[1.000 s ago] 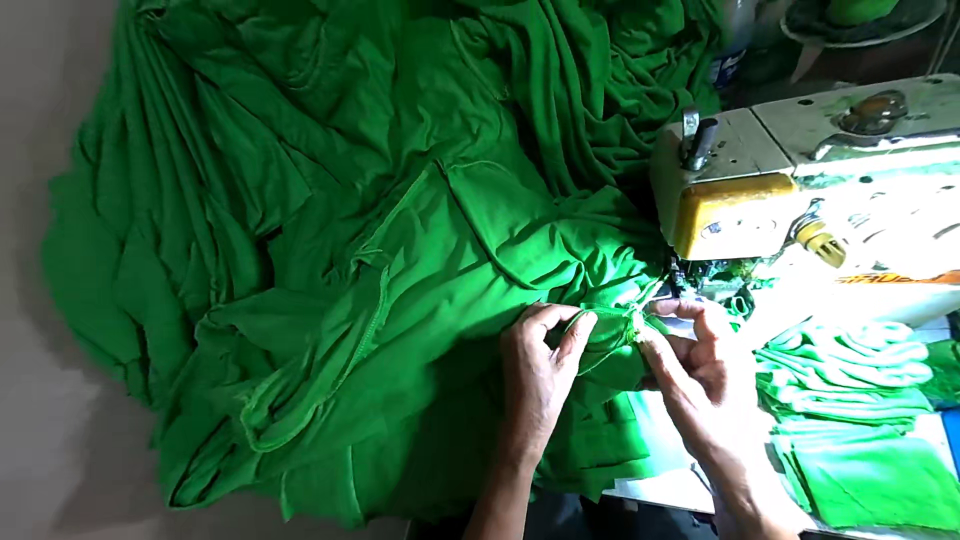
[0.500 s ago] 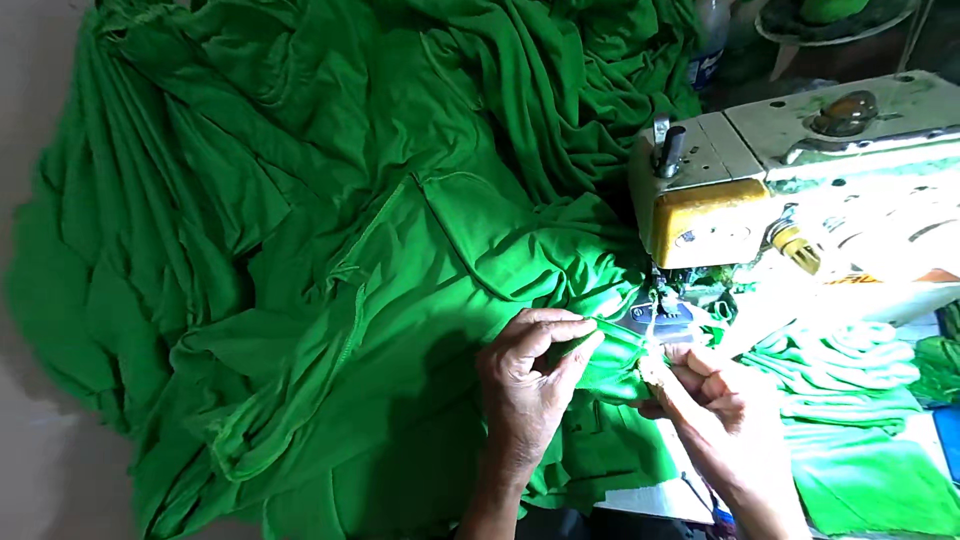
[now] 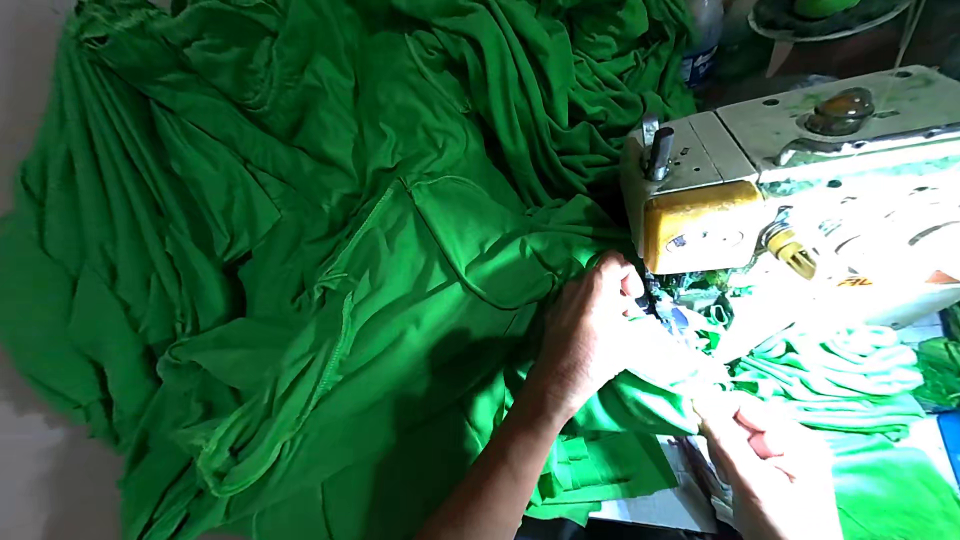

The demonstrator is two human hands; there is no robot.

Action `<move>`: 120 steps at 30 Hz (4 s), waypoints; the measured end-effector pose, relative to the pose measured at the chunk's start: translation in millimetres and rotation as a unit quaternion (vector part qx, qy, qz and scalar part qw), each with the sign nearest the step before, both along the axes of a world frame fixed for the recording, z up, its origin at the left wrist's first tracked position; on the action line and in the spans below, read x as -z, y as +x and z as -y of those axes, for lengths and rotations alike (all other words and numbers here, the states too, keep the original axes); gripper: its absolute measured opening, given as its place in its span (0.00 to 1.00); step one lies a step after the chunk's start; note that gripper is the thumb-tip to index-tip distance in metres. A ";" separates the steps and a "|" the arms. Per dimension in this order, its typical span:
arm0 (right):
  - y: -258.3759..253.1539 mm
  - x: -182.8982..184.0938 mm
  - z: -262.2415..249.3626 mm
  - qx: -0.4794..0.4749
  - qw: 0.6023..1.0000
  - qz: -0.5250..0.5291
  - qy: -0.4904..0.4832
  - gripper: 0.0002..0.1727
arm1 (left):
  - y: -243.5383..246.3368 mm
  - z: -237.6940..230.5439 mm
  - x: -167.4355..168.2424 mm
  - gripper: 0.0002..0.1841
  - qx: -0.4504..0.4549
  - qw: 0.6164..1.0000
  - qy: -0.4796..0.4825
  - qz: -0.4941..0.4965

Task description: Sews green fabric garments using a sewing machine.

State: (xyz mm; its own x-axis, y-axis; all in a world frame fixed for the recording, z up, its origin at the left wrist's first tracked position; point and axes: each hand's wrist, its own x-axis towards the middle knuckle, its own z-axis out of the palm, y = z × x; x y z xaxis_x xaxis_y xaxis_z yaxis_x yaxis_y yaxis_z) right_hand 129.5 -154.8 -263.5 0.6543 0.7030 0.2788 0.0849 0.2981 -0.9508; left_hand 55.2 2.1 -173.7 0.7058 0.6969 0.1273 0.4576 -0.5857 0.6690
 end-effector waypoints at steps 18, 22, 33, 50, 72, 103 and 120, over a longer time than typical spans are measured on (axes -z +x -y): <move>25.2 -16.1 -29.3 0.119 0.961 0.198 -0.148 0.25 | -4.4 -42.6 24.0 0.17 0.035 0.981 -0.079 0.175; 22.9 -27.7 -24.5 0.164 0.913 0.326 -0.184 0.19 | -28.3 10.1 -13.6 0.08 0.011 0.963 -0.196 0.187; 50.6 -38.6 -6.1 -0.276 0.956 -0.085 -0.051 0.08 | -24.4 25.9 -3.3 0.07 0.082 0.935 -0.198 0.283; 67.0 -41.3 -15.2 -0.207 0.954 -0.190 0.101 0.04 | -25.2 9.7 -16.1 0.14 0.073 0.974 0.206 -0.055; 47.0 -71.2 -20.8 -0.320 0.915 0.244 -0.001 0.09 | -24.1 5.2 -1.7 0.20 0.296 0.918 0.088 0.249; 25.0 -3.8 -23.2 -0.165 0.979 0.078 0.093 0.02 | -36.2 0.9 41.9 0.19 0.071 0.966 0.209 0.136; 1.9 6.1 -17.3 0.134 0.913 0.377 0.081 0.09 | -26.1 40.6 55.5 0.11 -0.002 0.922 0.356 0.154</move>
State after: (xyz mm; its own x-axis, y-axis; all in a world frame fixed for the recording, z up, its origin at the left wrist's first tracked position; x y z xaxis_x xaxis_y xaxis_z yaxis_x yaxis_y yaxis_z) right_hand 131.4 -137.5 -269.6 0.3757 0.4555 0.8071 0.7875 0.3022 -0.5372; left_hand 29.1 -38.5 -229.2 0.5582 0.3623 0.7464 0.3135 -0.9250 0.2145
